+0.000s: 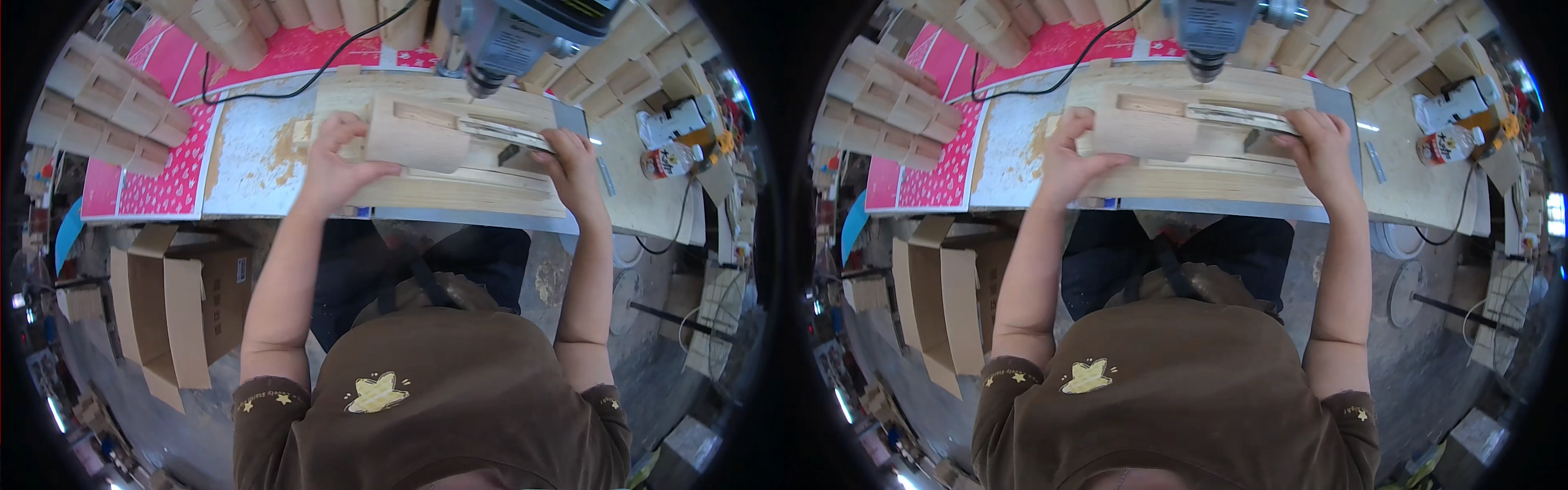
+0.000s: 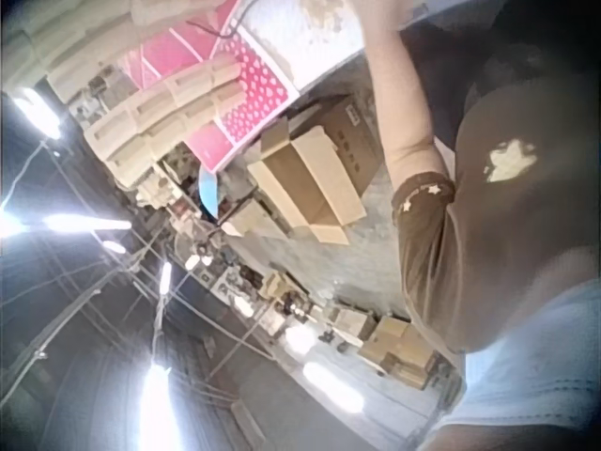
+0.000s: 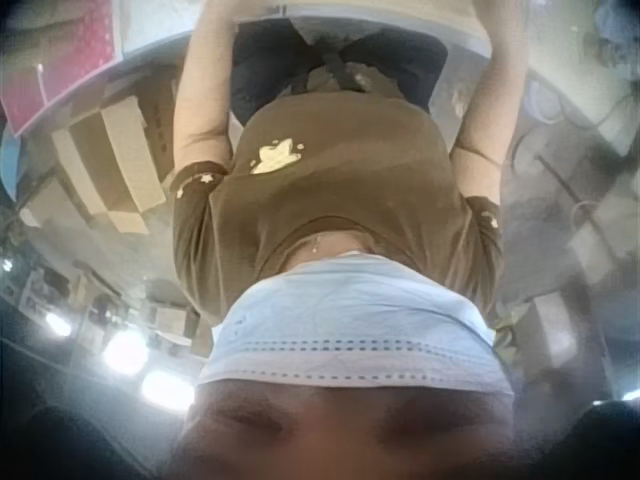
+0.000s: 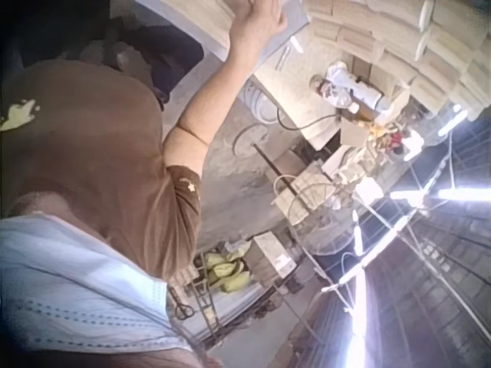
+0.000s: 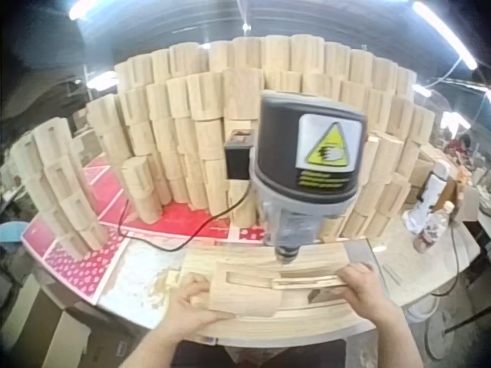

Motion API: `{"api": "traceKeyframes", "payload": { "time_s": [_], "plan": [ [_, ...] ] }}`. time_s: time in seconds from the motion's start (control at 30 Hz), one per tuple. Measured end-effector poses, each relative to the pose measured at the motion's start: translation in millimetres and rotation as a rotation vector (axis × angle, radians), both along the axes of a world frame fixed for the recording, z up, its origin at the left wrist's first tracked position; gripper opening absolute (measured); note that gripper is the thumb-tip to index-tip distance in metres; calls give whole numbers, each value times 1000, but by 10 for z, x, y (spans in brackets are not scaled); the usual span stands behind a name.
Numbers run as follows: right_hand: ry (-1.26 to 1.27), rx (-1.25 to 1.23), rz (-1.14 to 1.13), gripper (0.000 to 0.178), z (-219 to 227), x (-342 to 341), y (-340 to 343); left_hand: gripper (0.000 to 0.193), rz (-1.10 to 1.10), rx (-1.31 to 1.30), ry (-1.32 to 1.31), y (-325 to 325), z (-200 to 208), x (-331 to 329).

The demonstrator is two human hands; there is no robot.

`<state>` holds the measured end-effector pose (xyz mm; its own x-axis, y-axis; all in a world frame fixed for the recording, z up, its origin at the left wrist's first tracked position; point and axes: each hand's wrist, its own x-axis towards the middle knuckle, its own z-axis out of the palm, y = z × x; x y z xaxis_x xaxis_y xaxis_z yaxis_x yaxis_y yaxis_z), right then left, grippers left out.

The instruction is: Operate a bench drill press to drill precision holes or slots into turned cylindrical wooden blocks clamped in a fixture.

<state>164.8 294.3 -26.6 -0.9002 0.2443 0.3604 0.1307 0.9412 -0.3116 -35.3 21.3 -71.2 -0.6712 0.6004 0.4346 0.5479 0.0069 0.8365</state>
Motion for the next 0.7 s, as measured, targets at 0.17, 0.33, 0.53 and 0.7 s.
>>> {"api": "traceKeyframes", "payload": {
  "time_s": [0.17, 0.33, 0.53, 0.7],
  "plan": [
    [-57, 17, 14, 24, 31, 101, -213, 28, 152, 108, -276, -729, 446, -406],
    [-66, 23, 60, 25, 54, 119, -421, 28, 333, 317, -752, -1183, 835, -477],
    [-59, 58, 76, 31, 67, 107, -545, 44, 552, 471, -888, -1559, 897, -629],
    [-50, 62, 50, 35, 48, 94, -568, 47, 729, 326, -691, -2057, 777, -830]
  ]
}}
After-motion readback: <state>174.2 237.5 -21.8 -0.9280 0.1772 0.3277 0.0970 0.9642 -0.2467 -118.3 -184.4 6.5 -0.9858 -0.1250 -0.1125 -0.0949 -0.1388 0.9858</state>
